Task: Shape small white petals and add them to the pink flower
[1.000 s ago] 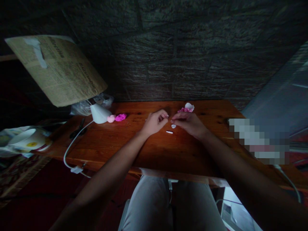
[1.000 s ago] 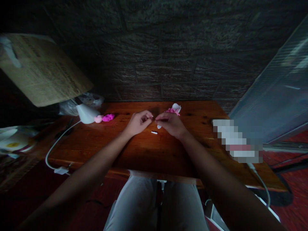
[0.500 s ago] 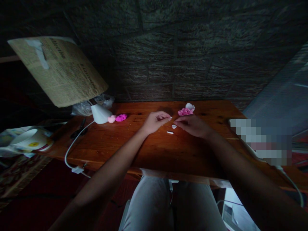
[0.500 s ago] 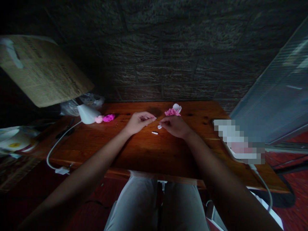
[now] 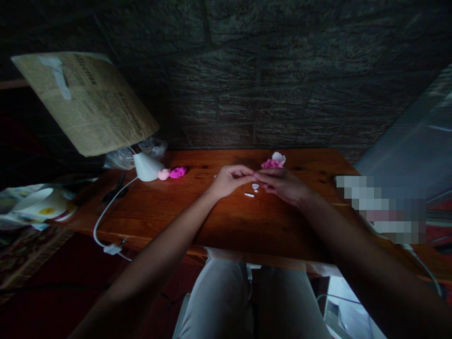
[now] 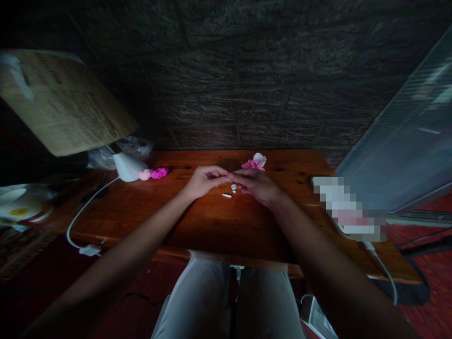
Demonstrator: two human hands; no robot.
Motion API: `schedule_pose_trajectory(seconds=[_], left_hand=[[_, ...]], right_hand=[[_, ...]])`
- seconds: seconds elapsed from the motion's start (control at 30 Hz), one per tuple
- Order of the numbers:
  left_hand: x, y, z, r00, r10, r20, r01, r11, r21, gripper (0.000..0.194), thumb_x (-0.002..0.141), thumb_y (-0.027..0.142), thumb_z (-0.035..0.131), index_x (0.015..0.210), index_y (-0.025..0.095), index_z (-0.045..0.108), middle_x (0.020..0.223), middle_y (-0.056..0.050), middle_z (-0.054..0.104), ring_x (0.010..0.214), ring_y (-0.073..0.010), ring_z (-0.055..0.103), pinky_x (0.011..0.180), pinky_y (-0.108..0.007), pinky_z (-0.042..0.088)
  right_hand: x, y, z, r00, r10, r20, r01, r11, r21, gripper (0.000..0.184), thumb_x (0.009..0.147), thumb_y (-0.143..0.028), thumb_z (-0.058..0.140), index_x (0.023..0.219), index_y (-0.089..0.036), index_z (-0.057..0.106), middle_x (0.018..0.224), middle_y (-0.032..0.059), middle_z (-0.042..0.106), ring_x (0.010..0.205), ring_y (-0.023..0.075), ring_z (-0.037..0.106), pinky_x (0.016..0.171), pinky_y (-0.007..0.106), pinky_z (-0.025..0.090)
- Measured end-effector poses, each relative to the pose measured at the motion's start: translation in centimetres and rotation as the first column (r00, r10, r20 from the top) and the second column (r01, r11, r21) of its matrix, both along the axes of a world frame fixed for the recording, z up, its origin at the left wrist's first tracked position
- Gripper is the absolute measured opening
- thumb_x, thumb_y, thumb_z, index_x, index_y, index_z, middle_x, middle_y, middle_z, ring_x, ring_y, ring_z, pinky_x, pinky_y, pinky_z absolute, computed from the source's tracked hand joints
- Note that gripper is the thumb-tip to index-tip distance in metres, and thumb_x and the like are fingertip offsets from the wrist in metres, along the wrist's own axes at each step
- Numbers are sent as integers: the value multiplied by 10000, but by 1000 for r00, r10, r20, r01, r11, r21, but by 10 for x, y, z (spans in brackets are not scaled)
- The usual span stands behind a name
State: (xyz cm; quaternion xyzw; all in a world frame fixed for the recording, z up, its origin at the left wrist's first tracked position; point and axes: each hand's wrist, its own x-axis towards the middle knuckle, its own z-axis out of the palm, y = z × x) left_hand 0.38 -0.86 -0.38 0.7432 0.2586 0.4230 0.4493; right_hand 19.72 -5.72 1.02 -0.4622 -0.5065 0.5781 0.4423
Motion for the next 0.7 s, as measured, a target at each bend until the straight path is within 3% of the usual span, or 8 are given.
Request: schedule_pose_trajectory(seconds=[0.27,0.33,0.43,0.53,0.7], left_hand=[[1,-1,2,998,-9,61,11,999,-42,378,746,480,831,915,148,762,903,-77,805,799,-155,734,769,-284,574],[0,1,1,999,0,39,1,1000,-23,351,764,457,819,916,146,761,898,-77,802,782,-148,722,748,-273,560],[-2,4,-2,998,63,-30,-61,996,68,272,819,398,767,907,141,763,879,-74,793,708,-123,675,673,-242,510],[-5,7,-5,978,138,-156,-106,975,195,187,870,318,696,885,145,766,834,-53,778,644,-105,616,622,-227,456],[-8,10,-9,914,174,-367,-28,928,370,88,844,164,680,835,159,768,768,-17,746,625,-93,594,638,-217,432]], right_hand=[[0,0,0,990,18,-142,-26,998,-49,359,593,-475,908,827,-233,783,973,43,758,692,114,544,619,253,435],[2,0,0,998,12,-56,-13,1000,-8,360,616,-511,883,821,-230,787,877,29,749,659,114,536,602,253,427],[9,2,0,969,5,246,-46,986,159,363,715,-576,788,786,-221,791,659,-5,677,603,131,540,572,267,409],[18,5,-2,870,-1,493,-197,916,350,227,747,-469,771,754,-243,800,744,7,760,705,183,652,702,318,492],[23,8,-7,790,85,607,-338,887,316,109,771,-350,728,753,-271,802,829,2,810,808,222,728,802,341,538]])
